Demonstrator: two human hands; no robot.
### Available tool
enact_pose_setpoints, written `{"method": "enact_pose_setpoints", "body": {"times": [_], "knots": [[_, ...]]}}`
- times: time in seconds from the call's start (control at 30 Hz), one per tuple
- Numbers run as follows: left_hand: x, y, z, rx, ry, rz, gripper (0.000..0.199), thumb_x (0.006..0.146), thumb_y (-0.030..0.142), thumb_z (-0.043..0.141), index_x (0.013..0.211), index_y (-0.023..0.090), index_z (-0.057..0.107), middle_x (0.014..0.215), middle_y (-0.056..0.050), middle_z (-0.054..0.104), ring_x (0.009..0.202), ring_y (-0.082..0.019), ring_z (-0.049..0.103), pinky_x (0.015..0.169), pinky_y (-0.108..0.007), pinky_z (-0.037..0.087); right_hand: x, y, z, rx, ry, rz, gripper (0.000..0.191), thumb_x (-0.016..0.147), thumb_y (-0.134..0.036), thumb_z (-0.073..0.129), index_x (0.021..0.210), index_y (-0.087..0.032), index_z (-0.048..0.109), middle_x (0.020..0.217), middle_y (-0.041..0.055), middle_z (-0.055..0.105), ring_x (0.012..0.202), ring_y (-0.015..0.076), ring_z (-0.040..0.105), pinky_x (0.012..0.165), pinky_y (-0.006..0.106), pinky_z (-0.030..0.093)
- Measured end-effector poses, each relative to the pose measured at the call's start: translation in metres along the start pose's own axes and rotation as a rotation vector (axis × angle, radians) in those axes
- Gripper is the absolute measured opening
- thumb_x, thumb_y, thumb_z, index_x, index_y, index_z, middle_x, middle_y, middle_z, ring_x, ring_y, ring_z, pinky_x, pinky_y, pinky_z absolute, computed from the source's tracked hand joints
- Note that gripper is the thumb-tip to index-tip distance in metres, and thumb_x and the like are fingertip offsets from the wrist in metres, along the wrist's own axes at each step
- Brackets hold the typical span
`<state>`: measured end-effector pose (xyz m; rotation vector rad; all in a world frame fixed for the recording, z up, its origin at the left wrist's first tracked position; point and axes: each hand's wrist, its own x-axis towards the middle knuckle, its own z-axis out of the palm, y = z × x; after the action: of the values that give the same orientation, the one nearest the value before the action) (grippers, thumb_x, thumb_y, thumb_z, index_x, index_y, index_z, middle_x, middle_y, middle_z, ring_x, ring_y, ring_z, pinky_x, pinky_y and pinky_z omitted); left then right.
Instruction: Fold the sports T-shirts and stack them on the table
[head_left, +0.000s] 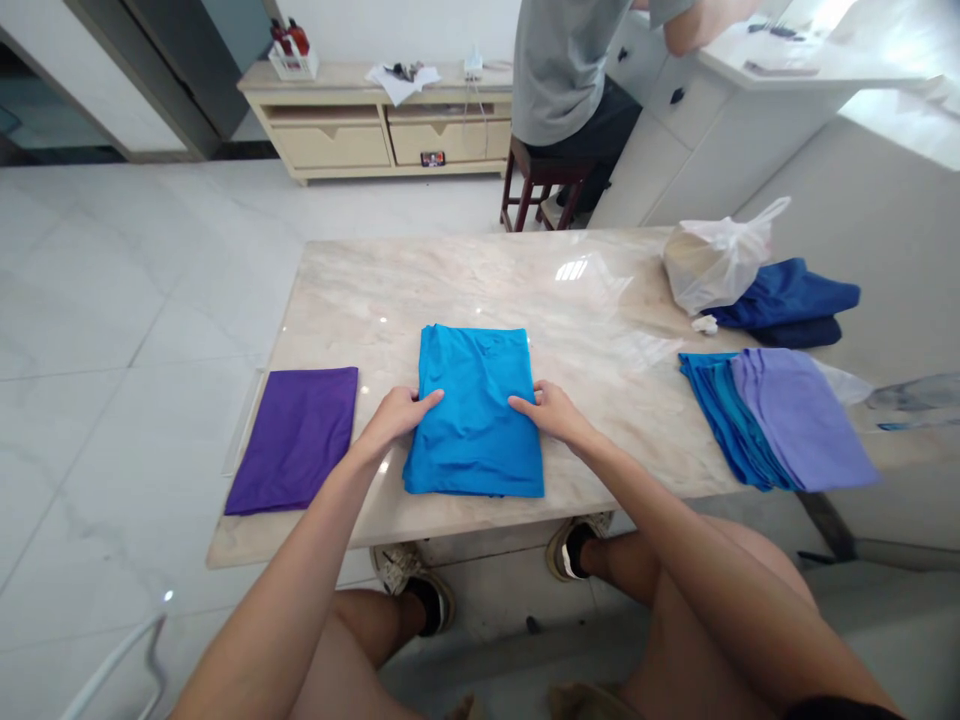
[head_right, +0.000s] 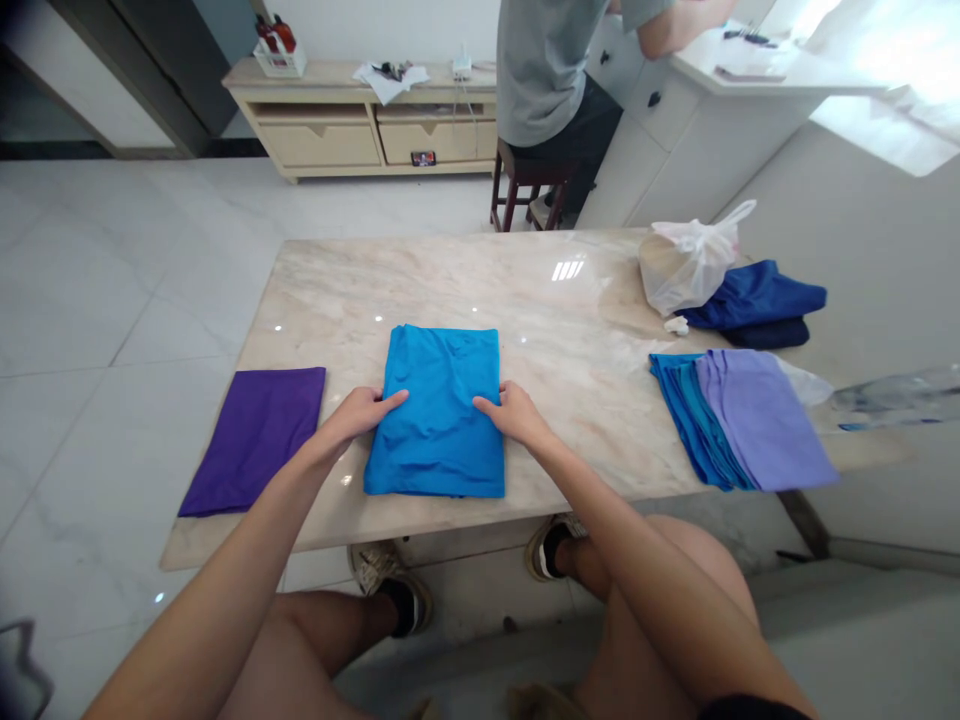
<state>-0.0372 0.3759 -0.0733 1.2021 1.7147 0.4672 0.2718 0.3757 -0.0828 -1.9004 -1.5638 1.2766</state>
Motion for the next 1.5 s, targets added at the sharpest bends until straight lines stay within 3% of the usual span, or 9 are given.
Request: {"method": "enact_pose_setpoints", "body": {"times": [0.13, 0.3, 0.53, 0.73, 0.8, 0.93, 1.07, 1.2, 1.5], "knots": [[-0.009, 0.007, -0.005, -0.298, -0.009, 0.057, 0.069, 0.057, 0.081, 0.091, 0.085, 0.018, 0.085, 0.097, -0.013, 0.088, 0.094, -0.034, 0.079, 0.08, -0.04, 0.062, -0.002, -0.001, -0.013, 0.316, -0.06, -0.111, 0.035, 0.083, -0.053, 0.091, 0.097, -0.022, 0.082, 0.093, 0.0075, 0.087, 0.088, 0.0322, 0.082, 0.074, 0.04, 0.066], [-0.035, 0.029, -0.02, -0.426, 0.139, 0.206, 0.073, 0.058, 0.077, 0.098, 0.102, 0.018, 0.09, 0.109, -0.011, 0.089, 0.106, -0.034, 0.079, 0.095, -0.044, 0.063, -0.009, -0.022, -0.034, 0.521, 0.064, -0.332, 0.047, 0.078, -0.062, 0.093, 0.103, -0.023, 0.086, 0.106, 0.0075, 0.089, 0.102, 0.0324, 0.084, 0.095, 0.047, 0.068], [-0.063, 0.053, -0.025, -0.461, 0.428, 0.409, 0.058, 0.075, 0.069, 0.09, 0.105, 0.019, 0.088, 0.105, -0.007, 0.086, 0.101, -0.029, 0.076, 0.094, -0.04, 0.063, -0.019, -0.054, -0.056, 0.385, 0.375, -0.557, 0.033, 0.089, -0.055, 0.088, 0.099, -0.024, 0.087, 0.096, 0.0052, 0.087, 0.092, 0.0278, 0.081, 0.094, 0.045, 0.065], [-0.07, 0.058, -0.031, -0.175, 0.751, 0.558, 0.043, 0.082, 0.063, 0.084, 0.088, 0.021, 0.082, 0.104, -0.006, 0.075, 0.101, -0.024, 0.072, 0.09, -0.035, 0.058, -0.04, -0.063, -0.057, 0.216, 0.577, -0.684, 0.028, 0.095, -0.052, 0.082, 0.091, -0.025, 0.083, 0.094, 0.0051, 0.083, 0.09, 0.0243, 0.074, 0.087, 0.04, 0.061], [-0.073, 0.056, -0.032, -0.184, 0.716, 0.504, 0.044, 0.083, 0.065, 0.082, 0.084, 0.021, 0.079, 0.096, -0.005, 0.074, 0.094, -0.023, 0.072, 0.085, -0.034, 0.057, -0.044, -0.063, -0.055, 0.209, 0.583, -0.674, 0.03, 0.095, -0.054, 0.081, 0.088, -0.025, 0.082, 0.091, 0.0048, 0.082, 0.087, 0.0236, 0.073, 0.087, 0.041, 0.061], [-0.076, 0.054, -0.027, -0.324, 0.483, 0.371, 0.058, 0.085, 0.077, 0.077, 0.087, 0.019, 0.08, 0.082, -0.004, 0.076, 0.084, -0.023, 0.07, 0.075, -0.032, 0.055, -0.046, -0.063, -0.051, 0.291, 0.519, -0.548, 0.039, 0.094, -0.063, 0.08, 0.092, -0.023, 0.081, 0.088, 0.0057, 0.083, 0.085, 0.0249, 0.075, 0.086, 0.041, 0.063], [-0.077, 0.057, -0.027, -0.467, 0.351, 0.311, 0.07, 0.075, 0.085, 0.083, 0.097, 0.018, 0.084, 0.094, -0.008, 0.083, 0.1, -0.03, 0.075, 0.087, -0.036, 0.061, -0.043, -0.064, -0.047, 0.34, 0.465, -0.479, 0.047, 0.091, -0.07, 0.081, 0.094, -0.023, 0.081, 0.09, 0.0078, 0.084, 0.085, 0.0267, 0.078, 0.086, 0.042, 0.065], [-0.076, 0.058, -0.03, -0.47, 0.202, 0.277, 0.066, 0.065, 0.069, 0.097, 0.107, 0.019, 0.088, 0.105, -0.011, 0.087, 0.107, -0.034, 0.079, 0.096, -0.042, 0.063, -0.037, -0.065, -0.046, 0.395, 0.461, -0.437, 0.052, 0.089, -0.072, 0.083, 0.099, -0.022, 0.083, 0.093, 0.0097, 0.086, 0.089, 0.0291, 0.08, 0.083, 0.042, 0.066], [-0.066, 0.059, -0.026, -0.497, 0.527, 0.342, 0.058, 0.075, 0.064, 0.09, 0.106, 0.016, 0.084, 0.12, -0.013, 0.081, 0.111, -0.03, 0.076, 0.097, -0.039, 0.061, -0.041, -0.07, -0.045, 0.337, 0.578, -0.526, 0.037, 0.092, -0.059, 0.084, 0.095, -0.023, 0.084, 0.09, 0.0071, 0.083, 0.085, 0.0264, 0.076, 0.085, 0.043, 0.063]]}}
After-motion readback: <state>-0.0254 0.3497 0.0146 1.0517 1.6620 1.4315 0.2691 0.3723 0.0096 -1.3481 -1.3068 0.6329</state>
